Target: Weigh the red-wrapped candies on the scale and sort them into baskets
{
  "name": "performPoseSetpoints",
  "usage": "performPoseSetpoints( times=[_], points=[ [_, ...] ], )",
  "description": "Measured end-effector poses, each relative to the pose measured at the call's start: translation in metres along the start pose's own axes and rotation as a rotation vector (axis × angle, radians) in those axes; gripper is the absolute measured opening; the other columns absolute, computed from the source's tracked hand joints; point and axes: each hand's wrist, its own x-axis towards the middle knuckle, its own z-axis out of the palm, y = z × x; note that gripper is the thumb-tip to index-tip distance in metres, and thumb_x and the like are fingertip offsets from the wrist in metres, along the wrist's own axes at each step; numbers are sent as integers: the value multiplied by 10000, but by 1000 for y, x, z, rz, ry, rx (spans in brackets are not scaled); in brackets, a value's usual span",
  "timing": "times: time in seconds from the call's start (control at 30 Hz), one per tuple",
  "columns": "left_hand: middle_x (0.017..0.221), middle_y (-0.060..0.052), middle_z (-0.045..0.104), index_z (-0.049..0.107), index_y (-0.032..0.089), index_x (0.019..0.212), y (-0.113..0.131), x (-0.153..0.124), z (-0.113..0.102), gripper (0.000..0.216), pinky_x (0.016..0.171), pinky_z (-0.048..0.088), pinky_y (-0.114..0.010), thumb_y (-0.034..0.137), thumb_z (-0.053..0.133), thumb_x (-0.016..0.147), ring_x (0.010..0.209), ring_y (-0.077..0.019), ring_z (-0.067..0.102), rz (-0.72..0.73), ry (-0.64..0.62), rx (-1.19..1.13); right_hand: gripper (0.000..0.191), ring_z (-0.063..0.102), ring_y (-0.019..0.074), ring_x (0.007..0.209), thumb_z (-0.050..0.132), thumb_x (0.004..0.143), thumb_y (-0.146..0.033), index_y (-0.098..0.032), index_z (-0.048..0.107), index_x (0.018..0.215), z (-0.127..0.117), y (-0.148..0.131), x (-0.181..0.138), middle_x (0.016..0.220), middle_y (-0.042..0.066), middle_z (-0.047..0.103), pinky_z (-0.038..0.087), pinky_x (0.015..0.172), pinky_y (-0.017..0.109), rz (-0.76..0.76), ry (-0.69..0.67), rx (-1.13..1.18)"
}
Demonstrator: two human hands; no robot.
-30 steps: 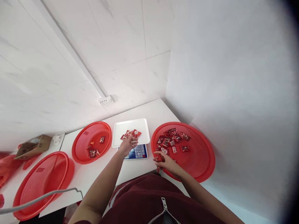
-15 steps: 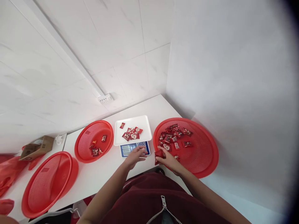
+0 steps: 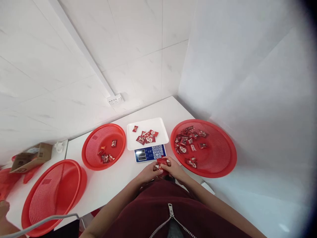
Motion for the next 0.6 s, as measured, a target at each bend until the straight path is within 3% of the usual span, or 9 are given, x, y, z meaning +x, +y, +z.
performPoseSetpoints(
  times=[0.17,0.33,0.47,0.6],
  points=[
    [661,12,603,510,157,1119,-16,-9,-21,572,620,444,-279,450,675,656,573,-112,561,69,3,1,444,545,106,516,661,688,-379,-215,460,1048,27,4,1,739,-11,626,399,407,196,36,12,-44],
    [742,-8,608,549,143,1084,-20,-18,-42,460,622,430,-267,367,641,693,612,-104,535,75,-76,109,607,594,158,695,651,694,-439,-244,406,1215,36,7,-1,861,30,622,467,469,230,74,56,-86],
    [715,12,591,571,157,1028,-20,-29,-53,381,618,425,-268,345,620,701,609,-109,524,26,-175,200,335,554,146,634,637,697,-438,-180,592,904,45,11,-7,727,22,608,421,451,221,61,-5,-244],
    [654,23,564,591,148,934,-23,-36,-60,364,616,413,-266,433,604,708,596,-114,511,-9,-213,274,272,488,104,504,593,728,-443,-175,573,768,60,12,-14,611,-14,578,399,463,230,39,65,-197]
  ],
)
